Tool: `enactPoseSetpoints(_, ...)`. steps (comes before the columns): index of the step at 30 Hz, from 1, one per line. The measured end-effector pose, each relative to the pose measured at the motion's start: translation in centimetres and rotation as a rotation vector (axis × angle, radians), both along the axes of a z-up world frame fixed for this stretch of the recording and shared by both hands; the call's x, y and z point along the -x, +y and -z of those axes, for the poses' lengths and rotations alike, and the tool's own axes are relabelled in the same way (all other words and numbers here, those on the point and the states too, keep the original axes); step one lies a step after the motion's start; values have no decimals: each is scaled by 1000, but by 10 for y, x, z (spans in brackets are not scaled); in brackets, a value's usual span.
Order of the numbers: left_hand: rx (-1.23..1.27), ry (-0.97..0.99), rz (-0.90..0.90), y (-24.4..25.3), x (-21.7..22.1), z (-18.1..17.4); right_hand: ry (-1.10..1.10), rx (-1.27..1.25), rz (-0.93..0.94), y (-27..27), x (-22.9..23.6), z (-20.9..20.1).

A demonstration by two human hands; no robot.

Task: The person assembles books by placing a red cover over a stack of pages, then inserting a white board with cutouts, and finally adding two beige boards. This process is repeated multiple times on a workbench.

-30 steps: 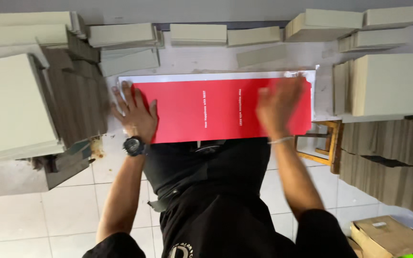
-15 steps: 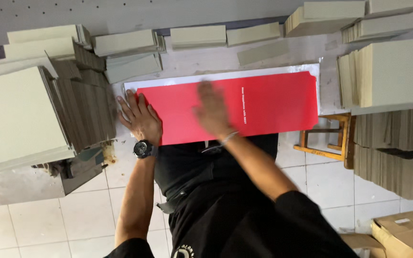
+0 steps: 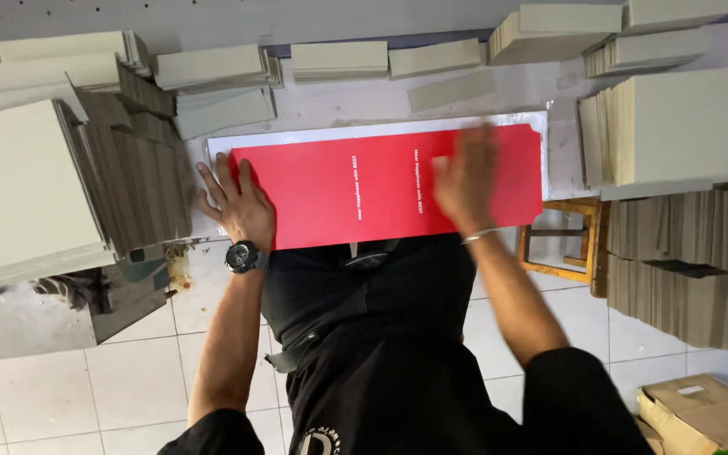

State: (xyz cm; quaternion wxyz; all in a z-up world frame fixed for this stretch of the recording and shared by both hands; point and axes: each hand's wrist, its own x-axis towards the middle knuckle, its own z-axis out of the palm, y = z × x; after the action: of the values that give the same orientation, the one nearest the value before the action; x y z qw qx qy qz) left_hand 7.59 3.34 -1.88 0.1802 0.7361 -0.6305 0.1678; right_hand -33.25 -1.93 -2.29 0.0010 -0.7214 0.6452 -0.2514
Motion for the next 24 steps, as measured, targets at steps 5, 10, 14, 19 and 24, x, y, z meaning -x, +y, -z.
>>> enactPoseSetpoints(5, -5, 50, 48, 3, -3, -3, -31, -146, -232, 15, -123, -9)
enactPoseSetpoints(10, -18, 80, 22, 4, -4, -4, 105, -288, -257, 15, -140, 2)
enactPoseSetpoints(14, 6, 102, 43, 2, -3, -2, 140, -275, -224, 17, -144, 0)
enactPoseSetpoints(19, 74, 73, 58, 0, -7, 7, 120, -239, -254, 12, -129, 12)
enactPoseSetpoints(24, -180, 143, 44, 31, -3, -21, -465, -172, -339, 40, -26, 1)
